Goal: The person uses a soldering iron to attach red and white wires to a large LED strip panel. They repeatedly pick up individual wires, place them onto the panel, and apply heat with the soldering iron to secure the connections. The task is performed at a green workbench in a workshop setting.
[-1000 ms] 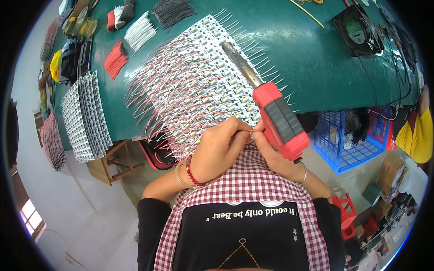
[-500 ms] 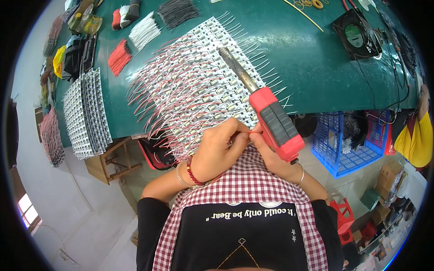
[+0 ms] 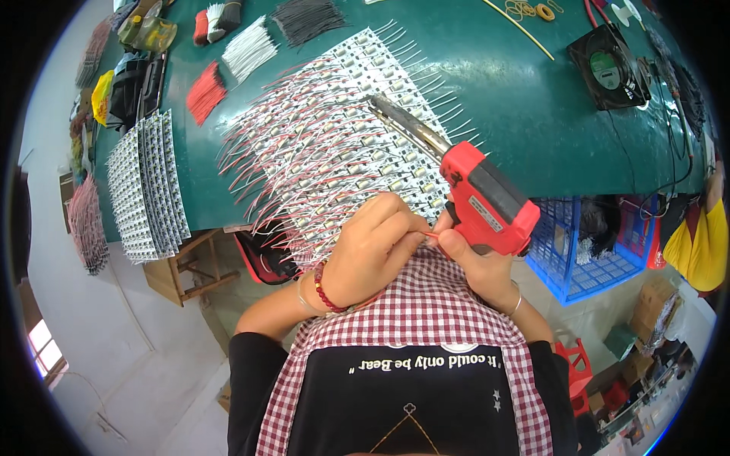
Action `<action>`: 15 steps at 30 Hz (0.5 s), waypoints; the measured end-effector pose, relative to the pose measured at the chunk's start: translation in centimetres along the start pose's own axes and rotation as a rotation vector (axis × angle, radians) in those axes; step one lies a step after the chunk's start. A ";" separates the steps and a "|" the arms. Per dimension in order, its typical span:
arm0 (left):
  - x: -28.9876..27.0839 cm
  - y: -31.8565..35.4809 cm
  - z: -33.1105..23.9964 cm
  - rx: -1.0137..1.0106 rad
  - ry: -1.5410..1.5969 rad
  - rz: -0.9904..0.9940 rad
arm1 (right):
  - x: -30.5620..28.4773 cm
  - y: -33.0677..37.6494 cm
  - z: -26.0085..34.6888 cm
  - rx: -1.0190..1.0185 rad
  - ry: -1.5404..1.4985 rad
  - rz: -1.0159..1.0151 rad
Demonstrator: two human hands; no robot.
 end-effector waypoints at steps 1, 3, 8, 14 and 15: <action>0.0 -0.1 0.1 0.000 0.024 0.003 | -0.1 -0.1 -0.1 0.004 0.003 -0.013; 0.0 -0.1 0.4 0.005 0.051 0.015 | -0.3 -0.1 -0.2 0.008 0.030 0.016; -1.4 -1.4 2.8 0.096 -0.128 -0.014 | -1.0 -0.1 -0.5 -0.061 0.064 -0.040; -2.9 -3.4 6.7 0.304 -0.429 0.000 | -4.9 0.7 -1.5 -0.037 0.117 -0.040; -2.9 -3.5 7.1 0.320 -0.441 0.011 | -4.9 0.9 -1.7 -0.030 0.119 -0.045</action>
Point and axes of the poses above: each hand's wrist, its own y-axis away from the middle knuckle, its own x-axis out of the palm, z = x × y, the point moved 1 cm from there along -y, towards the middle knuckle, and after that the axes turned 7 degrees about -z, right-handed, at the moved point
